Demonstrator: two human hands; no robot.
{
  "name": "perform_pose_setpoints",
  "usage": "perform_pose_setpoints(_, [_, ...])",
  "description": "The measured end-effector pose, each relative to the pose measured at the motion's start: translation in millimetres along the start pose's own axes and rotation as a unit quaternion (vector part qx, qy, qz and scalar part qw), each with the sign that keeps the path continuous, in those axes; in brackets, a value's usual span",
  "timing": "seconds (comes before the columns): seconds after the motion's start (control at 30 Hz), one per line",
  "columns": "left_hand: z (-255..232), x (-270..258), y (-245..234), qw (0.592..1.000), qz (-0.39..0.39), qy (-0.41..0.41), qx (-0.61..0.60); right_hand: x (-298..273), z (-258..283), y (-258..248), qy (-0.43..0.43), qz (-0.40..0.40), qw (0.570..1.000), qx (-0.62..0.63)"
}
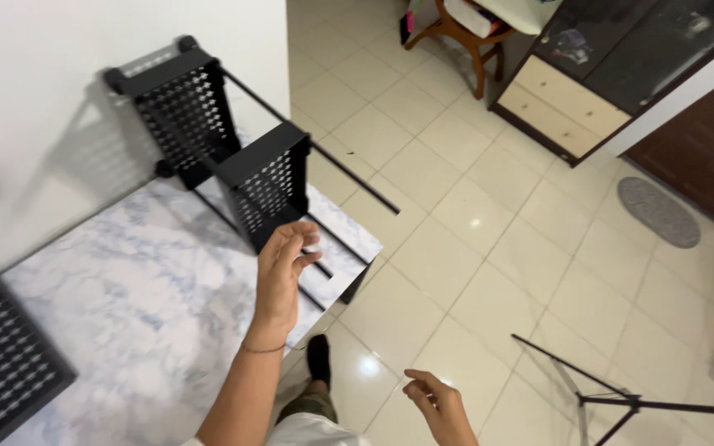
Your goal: The person assembles a black plastic rolling shelf by inserting metal poles into the side frames and then placing perforated trays onto the shelves. The person handles the frame, poles, and trays by hand, completing the assembly on a marble-patterned table.
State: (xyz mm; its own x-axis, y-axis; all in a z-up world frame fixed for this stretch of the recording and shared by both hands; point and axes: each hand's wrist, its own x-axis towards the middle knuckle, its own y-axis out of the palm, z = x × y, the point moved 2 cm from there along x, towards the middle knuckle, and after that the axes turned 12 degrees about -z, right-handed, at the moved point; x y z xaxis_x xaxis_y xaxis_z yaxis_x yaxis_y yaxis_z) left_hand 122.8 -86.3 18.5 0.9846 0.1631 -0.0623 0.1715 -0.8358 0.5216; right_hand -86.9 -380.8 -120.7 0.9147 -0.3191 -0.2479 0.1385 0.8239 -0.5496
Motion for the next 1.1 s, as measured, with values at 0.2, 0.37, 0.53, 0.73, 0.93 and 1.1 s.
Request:
perform_pose_setpoints(0.2, [48, 47, 83, 0.985, -0.132, -0.098, -0.060, 63, -19, -49, 0.082, -0.051, 0.995, -0.013])
perform_pose_setpoints(0.37, [70, 59, 128, 0.973, -0.128, -0.178, -0.073, 119, 28, -73, 0.069, -0.044, 0.995, -0.064])
perform_pose_setpoints(0.53, [70, 75, 143, 0.958, -0.160, -0.229, -0.065, 171, 94, -78, -0.015, -0.013, 0.999, -0.025])
perform_pose_setpoints(0.73, [77, 75, 162, 0.956, -0.203, -0.193, -0.088, 216, 127, -84, -0.071, 0.053, 0.996, -0.027])
perform_pose_setpoints(0.93, [91, 78, 180, 0.926, -0.323, -0.156, -0.117, 261, 109, -101, -0.131, 0.154, 0.978, -0.055])
perform_pose_setpoints(1.1, [84, 60, 207, 0.915, -0.355, -0.143, -0.127, 310, 73, -126, -0.151, 0.223, 0.962, -0.055])
